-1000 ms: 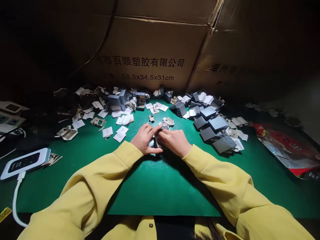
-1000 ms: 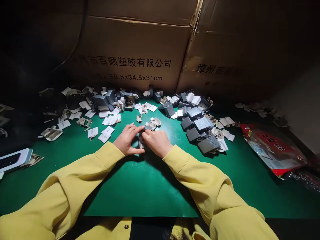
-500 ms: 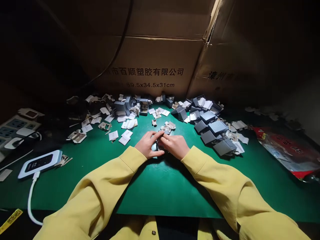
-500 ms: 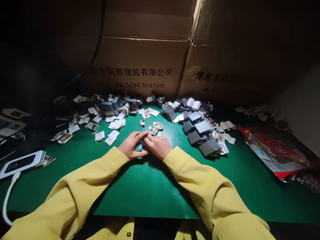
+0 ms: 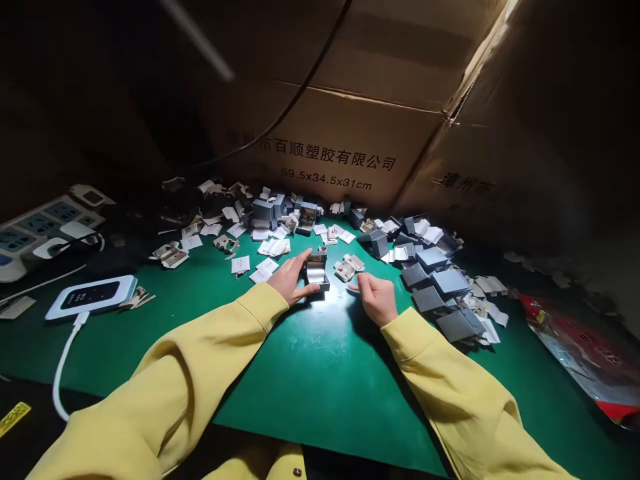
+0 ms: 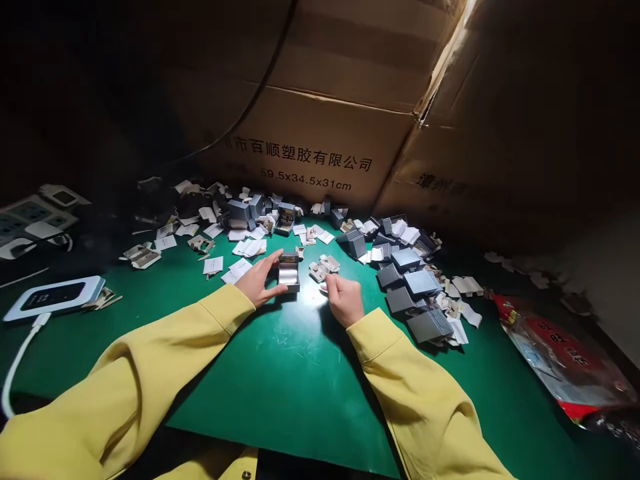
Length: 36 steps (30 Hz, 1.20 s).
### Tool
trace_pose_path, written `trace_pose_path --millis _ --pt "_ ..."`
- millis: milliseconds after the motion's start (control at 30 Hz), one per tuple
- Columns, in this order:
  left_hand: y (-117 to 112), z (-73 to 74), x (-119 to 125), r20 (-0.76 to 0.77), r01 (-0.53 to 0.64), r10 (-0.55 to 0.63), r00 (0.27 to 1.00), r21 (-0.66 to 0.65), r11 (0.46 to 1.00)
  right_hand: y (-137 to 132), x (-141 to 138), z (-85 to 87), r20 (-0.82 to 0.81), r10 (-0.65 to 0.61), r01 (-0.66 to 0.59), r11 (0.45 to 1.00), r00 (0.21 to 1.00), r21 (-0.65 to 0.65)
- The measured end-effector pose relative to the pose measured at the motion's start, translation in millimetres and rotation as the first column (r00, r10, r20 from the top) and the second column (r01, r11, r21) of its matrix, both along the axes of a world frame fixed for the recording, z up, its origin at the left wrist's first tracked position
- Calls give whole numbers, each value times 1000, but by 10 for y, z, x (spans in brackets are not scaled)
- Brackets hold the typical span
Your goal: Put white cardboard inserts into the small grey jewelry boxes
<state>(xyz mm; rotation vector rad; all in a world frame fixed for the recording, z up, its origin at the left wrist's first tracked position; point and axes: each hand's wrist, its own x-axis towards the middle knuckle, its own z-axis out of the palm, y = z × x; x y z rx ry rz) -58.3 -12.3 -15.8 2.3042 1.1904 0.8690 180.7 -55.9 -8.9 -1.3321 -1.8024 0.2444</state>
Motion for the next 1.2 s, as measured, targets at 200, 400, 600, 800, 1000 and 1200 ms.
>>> trace_pose_path --millis 200,400,600,800,1000,1200 --pt "6 -37 23 -34 2 -2 999 -4 1000 194 -39 87 129 -41 39 999 991 12" --pt "69 -80 20 -96 -3 -1 995 -37 999 1006 71 298 60 -182 173 976 982 131" --pt "67 -104 16 -82 -12 10 997 -23 1000 1381 -30 173 99 -262 265 964 960 -11" --pt "23 -50 18 -68 7 -9 998 -32 999 1299 -111 182 607 -160 329 928 778 -176" --pt "74 -73 13 -79 0 -6 997 -76 997 1338 -47 184 401 -203 312 922 894 -231" --pt "83 -30 8 -54 -5 -2 999 -130 992 1287 211 216 -731 154 -473 844 665 -252"
